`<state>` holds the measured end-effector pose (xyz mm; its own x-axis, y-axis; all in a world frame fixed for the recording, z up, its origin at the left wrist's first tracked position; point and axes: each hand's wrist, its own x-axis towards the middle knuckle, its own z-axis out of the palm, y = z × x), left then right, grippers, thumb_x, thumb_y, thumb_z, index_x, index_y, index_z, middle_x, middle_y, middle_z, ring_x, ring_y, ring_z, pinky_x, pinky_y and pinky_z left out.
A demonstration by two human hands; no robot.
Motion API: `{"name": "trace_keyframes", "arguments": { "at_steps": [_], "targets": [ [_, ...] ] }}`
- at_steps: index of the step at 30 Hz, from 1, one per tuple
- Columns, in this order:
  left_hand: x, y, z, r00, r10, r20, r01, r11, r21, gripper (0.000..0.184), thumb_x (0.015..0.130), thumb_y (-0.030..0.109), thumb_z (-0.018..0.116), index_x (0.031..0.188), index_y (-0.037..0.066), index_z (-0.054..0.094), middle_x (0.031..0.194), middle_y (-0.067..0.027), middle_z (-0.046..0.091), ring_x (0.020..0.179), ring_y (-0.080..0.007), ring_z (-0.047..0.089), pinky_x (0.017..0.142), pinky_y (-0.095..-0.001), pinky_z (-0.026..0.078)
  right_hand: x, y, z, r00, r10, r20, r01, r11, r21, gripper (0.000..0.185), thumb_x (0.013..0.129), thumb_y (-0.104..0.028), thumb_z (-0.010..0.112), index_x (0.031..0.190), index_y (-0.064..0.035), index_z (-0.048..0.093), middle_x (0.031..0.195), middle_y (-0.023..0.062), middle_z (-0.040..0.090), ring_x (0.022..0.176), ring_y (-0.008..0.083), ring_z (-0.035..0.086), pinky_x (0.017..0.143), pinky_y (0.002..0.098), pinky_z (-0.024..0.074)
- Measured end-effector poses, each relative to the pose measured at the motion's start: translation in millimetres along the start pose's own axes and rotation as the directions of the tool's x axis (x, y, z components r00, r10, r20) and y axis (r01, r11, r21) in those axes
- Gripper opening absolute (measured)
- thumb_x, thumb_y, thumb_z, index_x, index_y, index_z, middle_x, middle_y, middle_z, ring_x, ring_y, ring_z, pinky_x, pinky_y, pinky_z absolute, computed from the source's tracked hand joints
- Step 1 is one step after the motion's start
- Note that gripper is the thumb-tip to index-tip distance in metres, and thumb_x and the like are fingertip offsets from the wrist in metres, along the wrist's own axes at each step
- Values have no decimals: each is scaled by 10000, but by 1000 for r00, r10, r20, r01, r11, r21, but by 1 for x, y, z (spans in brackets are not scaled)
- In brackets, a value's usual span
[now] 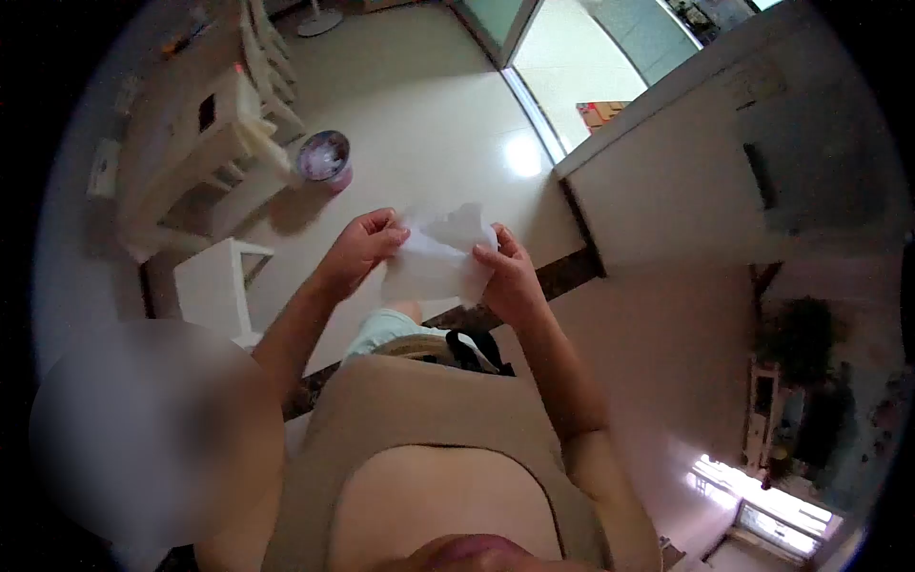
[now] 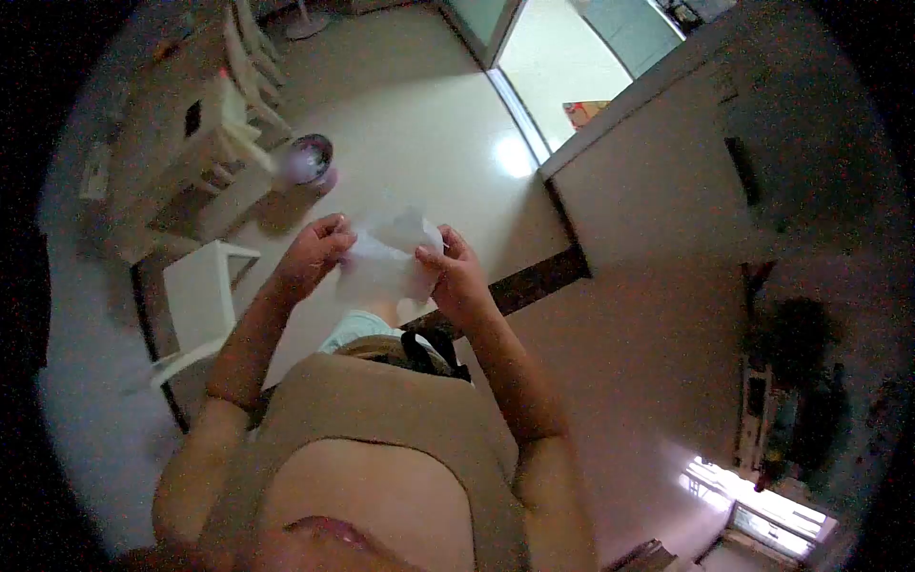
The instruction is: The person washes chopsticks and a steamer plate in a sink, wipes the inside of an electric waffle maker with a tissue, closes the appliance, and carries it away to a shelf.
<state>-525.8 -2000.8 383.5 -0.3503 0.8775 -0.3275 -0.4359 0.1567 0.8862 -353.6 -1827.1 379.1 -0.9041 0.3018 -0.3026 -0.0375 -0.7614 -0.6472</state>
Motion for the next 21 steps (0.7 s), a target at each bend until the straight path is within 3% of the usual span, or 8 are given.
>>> {"name": "trace_keyframes", "arguments": {
  "at_steps": [3,6,9,10,12,14,18,21],
  "targets": [
    [71,61,10,995,-48,92,58,992,-111,109,880,117,572,815,99,486,823,6,561,754,-83,549,677,-240,488,40,-66,2,1000,-9,24,8,1000,10,473,823,-186,672,1230,-45,474,1049,85,587,916,204,600,786,353,518],
    [192,114,-27,978,-113,177,160,948,-276,60,894,95,548,918,88,493,843,-29,582,803,-114,577,720,-286,529,136,-112,-5,999,37,-33,-28,974,226,418,852,-189,642,1223,-57,502,1094,63,592,940,185,602,810,345,518],
    [282,123,-48,951,-109,289,164,971,-173,112,912,85,529,1019,87,494,898,-61,596,803,-134,587,716,-336,552,194,-140,-29,954,-184,-235,215,970,116,356,891,-177,590,1221,-67,511,1111,49,595,967,174,591,827,353,512],
    [310,123,-39,935,-188,301,219,973,-74,146,934,104,515,1075,78,489,946,-58,587,850,-128,579,749,-310,525,199,-159,-42,930,-232,-285,269,958,99,351,900,-172,575,1229,-72,507,1114,51,593,978,175,585,833,356,510],
    [366,116,-36,973,-91,212,92,996,5,162,949,163,506,1087,78,493,932,-41,584,823,-115,572,722,-297,512,233,-172,-66,875,-314,-368,356,933,51,341,918,-163,545,1246,-82,499,1120,55,590,1001,177,574,844,364,506],
    [416,130,-24,986,-69,150,75,997,-36,207,974,241,474,1094,76,504,935,-13,557,835,-94,528,713,-258,466,275,-206,-88,895,-286,-343,340,934,108,356,920,-158,542,1261,-72,486,1130,60,584,1012,181,567,858,356,498],
    [525,177,-28,996,-83,14,82,994,74,167,970,225,478,1060,86,506,903,1,535,808,-94,503,768,-265,432,377,-284,-122,886,-277,-372,346,929,132,387,943,-217,495,1295,-66,436,1167,57,559,1023,177,559,876,348,484],
    [566,210,-58,984,176,2,-164,914,372,163,964,247,507,1027,97,496,871,11,530,805,-86,499,751,-269,434,436,-317,-119,857,-364,-364,385,923,-15,307,930,-149,532,1206,-13,530,1029,51,607,893,133,579,787,272,494]
  ]
}}
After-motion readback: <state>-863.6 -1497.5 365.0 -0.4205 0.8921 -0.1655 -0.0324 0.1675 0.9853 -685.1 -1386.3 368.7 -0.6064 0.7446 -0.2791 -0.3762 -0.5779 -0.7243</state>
